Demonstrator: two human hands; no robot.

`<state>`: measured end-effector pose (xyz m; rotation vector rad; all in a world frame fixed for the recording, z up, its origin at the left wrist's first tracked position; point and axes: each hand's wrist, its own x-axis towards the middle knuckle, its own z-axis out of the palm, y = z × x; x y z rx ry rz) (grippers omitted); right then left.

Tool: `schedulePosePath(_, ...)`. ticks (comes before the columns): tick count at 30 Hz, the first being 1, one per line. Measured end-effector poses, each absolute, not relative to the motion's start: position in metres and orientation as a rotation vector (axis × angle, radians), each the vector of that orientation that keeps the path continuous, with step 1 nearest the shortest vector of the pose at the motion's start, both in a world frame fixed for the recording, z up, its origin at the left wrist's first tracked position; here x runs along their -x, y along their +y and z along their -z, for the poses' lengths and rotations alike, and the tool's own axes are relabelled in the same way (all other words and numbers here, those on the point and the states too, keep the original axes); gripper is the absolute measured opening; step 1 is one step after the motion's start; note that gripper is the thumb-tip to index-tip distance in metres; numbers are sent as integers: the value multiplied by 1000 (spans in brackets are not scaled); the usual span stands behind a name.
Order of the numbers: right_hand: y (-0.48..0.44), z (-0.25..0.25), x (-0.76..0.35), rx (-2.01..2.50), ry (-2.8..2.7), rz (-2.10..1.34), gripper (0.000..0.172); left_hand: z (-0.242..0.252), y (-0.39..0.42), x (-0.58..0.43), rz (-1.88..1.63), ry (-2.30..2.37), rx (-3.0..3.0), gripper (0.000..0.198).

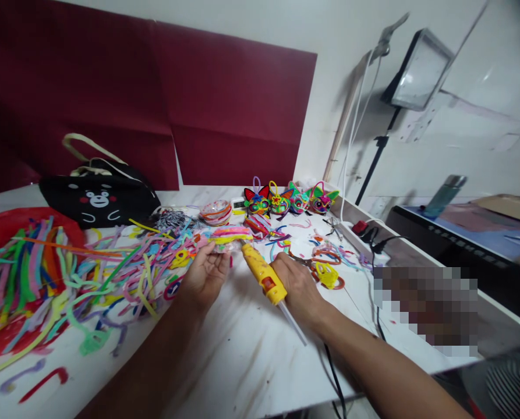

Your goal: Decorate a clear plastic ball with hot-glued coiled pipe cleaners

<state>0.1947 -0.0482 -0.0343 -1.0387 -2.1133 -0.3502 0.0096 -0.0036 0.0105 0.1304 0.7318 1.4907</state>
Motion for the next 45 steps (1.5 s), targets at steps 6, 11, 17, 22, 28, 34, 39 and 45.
schedulePosePath(6,-48,35,-194,1047,-2111,359,14,-10,-3,-7,-1503,743,-125,18)
schedulePosePath(11,-51,33,-190,1006,-2138,320,16,-5,-3,-9,-1497,728,-156,17)
schedulePosePath(17,-53,31,-188,1005,-2144,308,17,-1,-2,-12,-1470,707,-174,18)
schedulePosePath(22,-53,32,-190,1027,-2141,308,17,-3,-2,-11,-1484,719,-168,18)
schedulePosePath(28,-51,32,-192,1038,-2114,332,18,-8,-3,-9,-1499,715,-135,20)
schedulePosePath(34,-52,32,-190,1012,-2125,308,19,-4,-2,-11,-1497,706,-158,19)
schedulePosePath(39,-52,33,-188,978,-2144,320,22,3,-4,-15,-1464,679,-198,18)
schedulePosePath(45,-52,35,-187,980,-2170,292,23,10,-5,-18,-1388,674,-303,23)
